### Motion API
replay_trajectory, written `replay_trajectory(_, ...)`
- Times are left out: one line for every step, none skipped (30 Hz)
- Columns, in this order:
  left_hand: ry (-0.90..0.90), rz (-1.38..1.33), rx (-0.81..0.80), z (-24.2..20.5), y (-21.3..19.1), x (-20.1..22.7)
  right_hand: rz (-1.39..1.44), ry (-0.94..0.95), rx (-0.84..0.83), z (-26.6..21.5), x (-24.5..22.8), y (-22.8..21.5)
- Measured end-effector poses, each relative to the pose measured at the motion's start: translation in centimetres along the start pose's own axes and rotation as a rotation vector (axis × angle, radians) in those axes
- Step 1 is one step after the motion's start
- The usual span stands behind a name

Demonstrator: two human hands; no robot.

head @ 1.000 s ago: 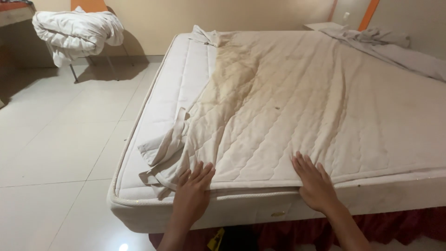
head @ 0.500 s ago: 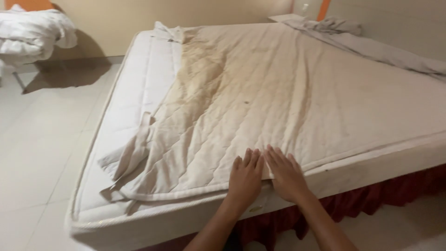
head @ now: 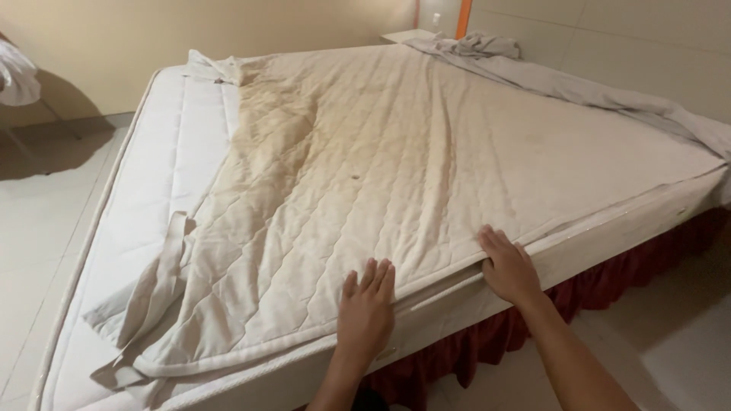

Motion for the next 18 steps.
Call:
replay_trajectory(0.005,-0.003,-0.002,0.0,-0.1,0.0,0.0,0.006,0.001,-0.2,0.3,0.1)
replay_trajectory(0.007,0.005,0.003,-0.1,-0.2,0.0,0.023,-0.024,0.024,-0.3,0.4,0.0)
replay_trajectory(0.008,0.01,0.008,-0.1,-0.2,0.1,0.044,-0.053,0.047,-0.5,0.6,-0.1)
replay_trajectory(0.013,0.005,0.005,-0.4,0.1,0.0,0.041,-0.046,0.047,-1.3,0.3,-0.6)
replay_trajectory(0.027,0.025,0.027,-0.4,0.2,-0.1,0.04,-0.029,0.048,-1.9,0.2,-1.2)
replay_trajectory(0.04,0.045,0.05,-0.5,0.4,-0.2,0.039,-0.012,0.048,-2.4,0.1,-1.7)
replay_trajectory(0.042,0.041,0.052,-0.5,0.7,-0.2,0.036,-0.01,0.05,-2.5,0.5,-1.5)
replay_trajectory(0.043,0.06,0.055,-0.6,0.9,-0.2,0.015,-0.059,0.052,-2.5,0.6,-1.3)
replay_trajectory(0.044,0.08,0.057,-0.7,1.2,-0.3,-0.004,-0.107,0.052,-2.6,0.7,-1.0)
replay_trajectory(0.046,0.078,0.057,-0.3,0.8,-0.1,-0.006,-0.105,0.053,-2.3,0.6,-1.1)
replay_trajectory(0.04,0.095,0.027,-0.3,0.7,0.0,-0.018,-0.101,0.028,-2.4,0.5,-1.0)
replay_trajectory(0.035,0.112,-0.004,-0.3,0.5,0.2,-0.029,-0.098,0.004,-2.5,0.4,-0.8)
replay_trajectory(0.039,0.105,-0.011,-0.1,0.1,0.5,-0.031,-0.088,-0.001,-2.8,0.5,-0.6)
replay_trajectory(0.025,0.07,-0.035,0.1,-0.2,0.7,-0.01,-0.08,0.02,-3.1,0.6,-0.5)
replay_trajectory(0.012,0.036,-0.052,0.5,-0.5,0.9,0.008,-0.075,0.047,-3.1,0.7,-0.5)
replay_trajectory(0.018,0.031,-0.052,0.7,-0.8,1.2,0.004,-0.068,0.048,-3.0,0.6,-0.7)
replay_trajectory(0.038,0.027,-0.032,0.9,-1.4,1.6,0.043,-0.042,0.047,-3.1,0.5,-0.7)
replay_trajectory(0.058,0.023,-0.011,1.0,-2.0,1.9,0.082,-0.017,0.046,-3.2,0.4,-0.8)
Point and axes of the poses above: each hand's wrist, its own z-axis towards the middle knuckle, its own y-axis out of the palm, x = y × z, the point moved 7 cm from there along z, towards the middle knuckle, and after that the axes turned 6 degrees about x, right-handed, at the moved point
